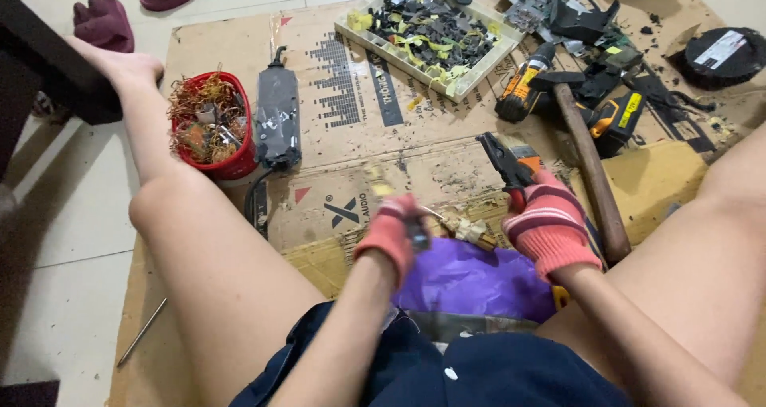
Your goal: Disassembling electronic components using a brush, pliers, and other hand tools on a cardboard-covered floor.
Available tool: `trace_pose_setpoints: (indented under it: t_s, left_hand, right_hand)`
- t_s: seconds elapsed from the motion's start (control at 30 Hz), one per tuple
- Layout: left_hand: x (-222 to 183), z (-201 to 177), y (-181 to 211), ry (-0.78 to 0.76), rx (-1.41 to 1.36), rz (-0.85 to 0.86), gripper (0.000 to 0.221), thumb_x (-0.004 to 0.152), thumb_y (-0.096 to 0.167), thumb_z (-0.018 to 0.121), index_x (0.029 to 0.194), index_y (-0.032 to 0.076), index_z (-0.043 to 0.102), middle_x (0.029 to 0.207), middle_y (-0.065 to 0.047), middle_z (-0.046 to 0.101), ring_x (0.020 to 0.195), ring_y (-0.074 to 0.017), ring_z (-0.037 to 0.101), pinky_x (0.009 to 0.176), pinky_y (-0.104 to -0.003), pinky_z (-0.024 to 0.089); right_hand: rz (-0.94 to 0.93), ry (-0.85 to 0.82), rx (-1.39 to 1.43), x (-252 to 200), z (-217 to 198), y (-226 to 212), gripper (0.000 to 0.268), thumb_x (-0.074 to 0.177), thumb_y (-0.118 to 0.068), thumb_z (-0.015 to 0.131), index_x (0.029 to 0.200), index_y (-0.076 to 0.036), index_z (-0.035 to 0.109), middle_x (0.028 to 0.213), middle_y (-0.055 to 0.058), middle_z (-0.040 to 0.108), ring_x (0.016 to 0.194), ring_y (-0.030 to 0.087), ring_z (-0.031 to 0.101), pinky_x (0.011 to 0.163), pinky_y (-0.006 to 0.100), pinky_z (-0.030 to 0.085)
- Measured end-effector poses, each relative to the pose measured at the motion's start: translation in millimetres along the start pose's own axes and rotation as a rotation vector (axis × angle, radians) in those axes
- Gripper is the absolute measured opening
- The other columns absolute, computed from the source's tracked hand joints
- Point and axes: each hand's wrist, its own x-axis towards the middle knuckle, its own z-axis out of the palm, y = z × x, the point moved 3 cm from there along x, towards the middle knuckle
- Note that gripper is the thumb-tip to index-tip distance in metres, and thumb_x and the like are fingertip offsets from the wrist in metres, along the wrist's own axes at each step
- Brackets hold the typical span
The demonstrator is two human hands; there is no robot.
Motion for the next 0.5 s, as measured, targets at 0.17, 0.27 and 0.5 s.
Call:
trace_pose_setpoints:
  t_s: [0.17,0.27,0.5]
  left_hand:
    - [88.0,-73.9,4.9,-0.012,-0.388,0.106,0.036,0.080,0.018,0.073,0.107,0.006,0.053,0.087,-0.019,0.070,0.073,-0.0334,0.070,0.078,-0.054,0.061]
    - [115.5,-84.6,42.2,0.064,-0.039,-0.138,0.030,0.086,0.026,0.069,0.103,0.003,0.059,0.079,-0.009,0.065,0.072,-0.0338,0.064,0.080,-0.050,0.057]
    - [312.0,-84.3,0.6,0.496,-0.490,-0.154,0.055,0.079,0.023,0.075,0.126,0.004,0.051,0.107,-0.011,0.064,0.097,-0.0292,0.062,0.086,-0.052,0.049]
  right_hand:
    - [0.034,-0.127,0.151,8.8,3.5,-24.7,0.032,0.096,-0.039,0.055,0.116,-0.015,0.059,0.098,0.018,0.074,0.109,0.040,0.071,0.094,0.057,0.056]
    - [-0.094,-0.170,0.096,5.0,-12.5,-75.1,0.032,0.095,-0.038,0.054,0.115,-0.014,0.060,0.098,0.017,0.074,0.109,0.038,0.070,0.096,0.055,0.055]
    - [-0.425,-0.225,-0.084,-0.6,-25.1,-249.3,0.035,0.093,-0.042,0.056,0.115,-0.015,0.059,0.099,0.014,0.071,0.109,0.036,0.069,0.097,0.053,0.054]
